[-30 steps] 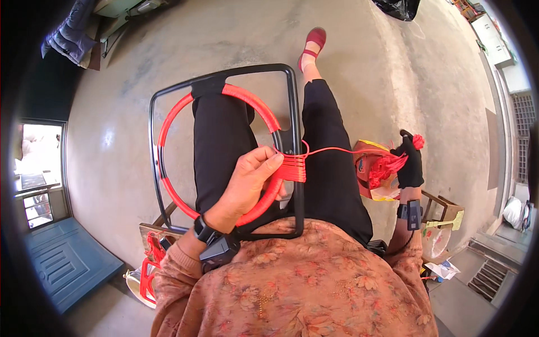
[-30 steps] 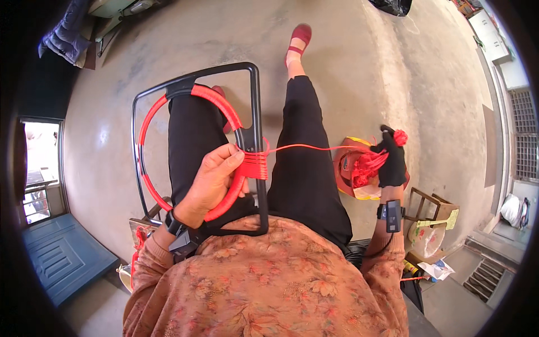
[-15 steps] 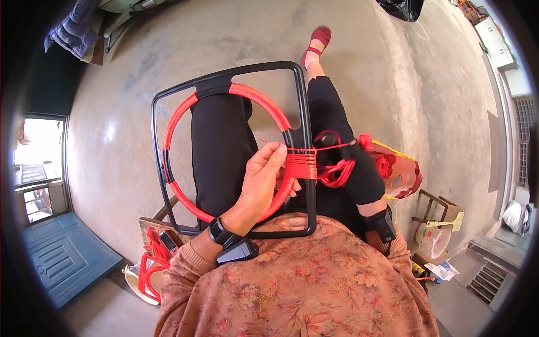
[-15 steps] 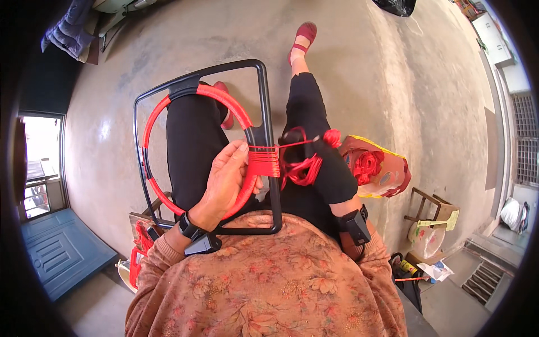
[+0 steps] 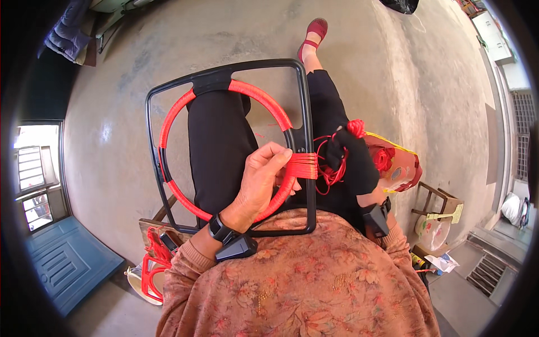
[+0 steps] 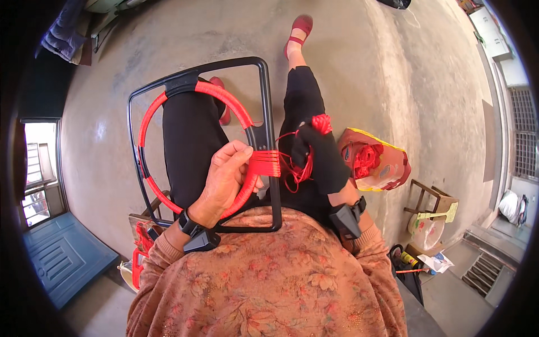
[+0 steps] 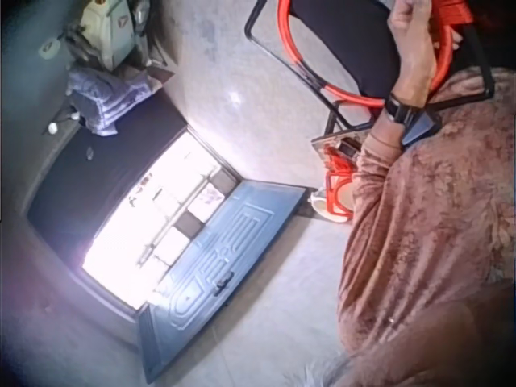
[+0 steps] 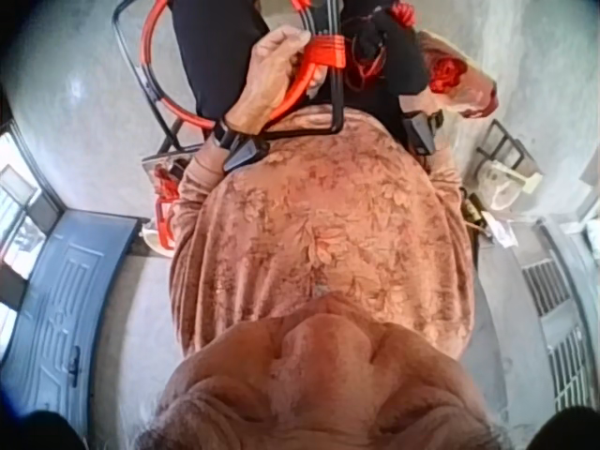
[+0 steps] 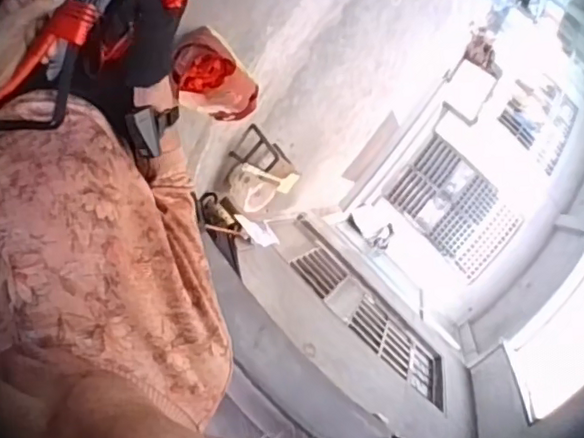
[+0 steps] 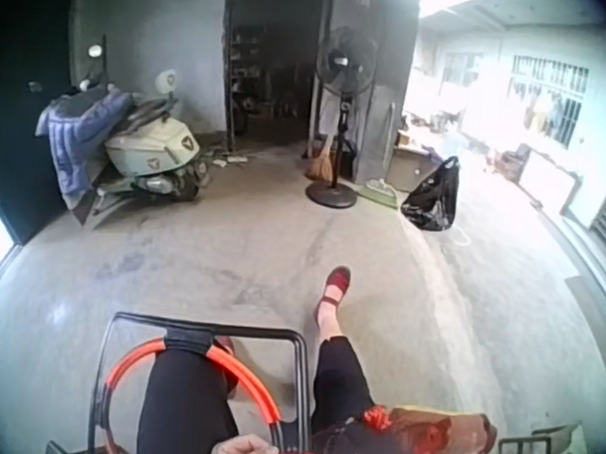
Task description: The person is winding a red rope around a red circular frame.
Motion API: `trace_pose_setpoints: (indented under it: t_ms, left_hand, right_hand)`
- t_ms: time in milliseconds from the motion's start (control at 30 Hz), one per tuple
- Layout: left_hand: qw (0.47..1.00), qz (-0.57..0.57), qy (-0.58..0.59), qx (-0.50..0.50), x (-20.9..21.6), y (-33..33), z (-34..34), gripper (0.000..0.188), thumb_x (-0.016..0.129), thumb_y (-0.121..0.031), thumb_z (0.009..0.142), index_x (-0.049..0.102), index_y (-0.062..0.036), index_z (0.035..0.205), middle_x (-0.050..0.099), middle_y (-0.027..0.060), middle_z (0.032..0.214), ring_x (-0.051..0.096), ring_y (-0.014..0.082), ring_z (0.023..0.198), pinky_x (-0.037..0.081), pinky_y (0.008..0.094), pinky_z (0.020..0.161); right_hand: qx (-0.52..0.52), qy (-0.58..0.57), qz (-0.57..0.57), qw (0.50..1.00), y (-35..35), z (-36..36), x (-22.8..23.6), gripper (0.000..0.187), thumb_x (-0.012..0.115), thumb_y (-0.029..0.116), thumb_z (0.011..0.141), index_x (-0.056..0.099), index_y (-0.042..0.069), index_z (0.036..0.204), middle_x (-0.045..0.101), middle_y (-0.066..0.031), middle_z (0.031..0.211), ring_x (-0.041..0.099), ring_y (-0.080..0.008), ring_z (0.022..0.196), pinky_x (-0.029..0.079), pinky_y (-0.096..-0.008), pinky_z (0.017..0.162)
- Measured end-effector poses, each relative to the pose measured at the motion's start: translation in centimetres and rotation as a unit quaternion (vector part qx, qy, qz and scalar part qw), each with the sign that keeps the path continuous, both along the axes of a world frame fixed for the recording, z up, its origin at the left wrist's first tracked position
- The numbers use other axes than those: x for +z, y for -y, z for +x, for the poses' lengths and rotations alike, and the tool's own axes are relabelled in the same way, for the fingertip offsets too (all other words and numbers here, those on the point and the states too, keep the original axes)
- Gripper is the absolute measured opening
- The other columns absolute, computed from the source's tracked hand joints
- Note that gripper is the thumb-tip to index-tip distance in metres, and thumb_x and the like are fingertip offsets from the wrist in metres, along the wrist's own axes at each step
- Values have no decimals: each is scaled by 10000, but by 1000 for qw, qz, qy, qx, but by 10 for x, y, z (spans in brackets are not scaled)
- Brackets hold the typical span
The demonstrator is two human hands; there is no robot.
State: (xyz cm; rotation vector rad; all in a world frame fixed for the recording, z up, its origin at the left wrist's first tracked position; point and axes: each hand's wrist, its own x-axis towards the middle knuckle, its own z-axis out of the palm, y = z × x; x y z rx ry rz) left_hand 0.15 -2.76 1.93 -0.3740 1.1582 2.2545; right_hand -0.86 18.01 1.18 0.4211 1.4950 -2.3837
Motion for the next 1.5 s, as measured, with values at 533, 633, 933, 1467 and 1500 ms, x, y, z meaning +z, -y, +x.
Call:
trace_pose_setpoints:
  t_ms: [533, 633, 933, 1467, 1500]
  left_hand:
    - [997, -62, -49, 5, -6, 7, 0, 154, 588, -160, 951, 600, -34, 863, 655, 40, 786, 621, 81, 653, 529, 229, 577]
    - [996, -73, -52, 5, -7, 9, 2, 154, 590, -157, 950, 600, -31, 863, 654, 39, 782, 620, 78, 649, 522, 223, 567]
    - [998, -64, -21, 6, 0, 7, -2, 192, 534, -222, 982, 576, -43, 930, 667, 62, 826, 656, 126, 668, 515, 226, 537]
    - [958, -146, -190, 161, 4, 1, -4, 279, 433, -235, 1009, 532, -24, 1162, 638, 51, 997, 610, 107, 890, 503, 265, 786]
    - [965, -142, -172, 136, -2, 9, -2, 250, 445, -196, 1004, 540, -20, 1154, 639, 48, 1003, 607, 109, 900, 501, 273, 804]
  right_hand:
    - [128, 14, 220, 967, 23, 3, -1, 201, 674, 201, 856, 625, 33, 756, 573, 7, 638, 498, -52, 566, 386, -244, 504]
    - [132, 15, 214, 968, 24, 3, -6, 152, 680, 169, 849, 620, 41, 792, 569, 14, 675, 505, -55, 600, 404, -250, 533]
    - [35, 98, -39, 994, 11, 1, 3, 199, 608, 243, 929, 602, 57, 999, 607, -5, 812, 582, -109, 701, 481, -268, 626]
    - [71, -556, 572, 599, 45, -27, 57, 286, 641, 40, 688, 611, 24, 971, 632, -112, 945, 630, -283, 887, 507, -359, 749]
    - [70, -529, 548, 644, 45, -25, 55, 258, 628, 22, 687, 616, 23, 945, 626, -107, 927, 627, -279, 869, 507, -354, 746]
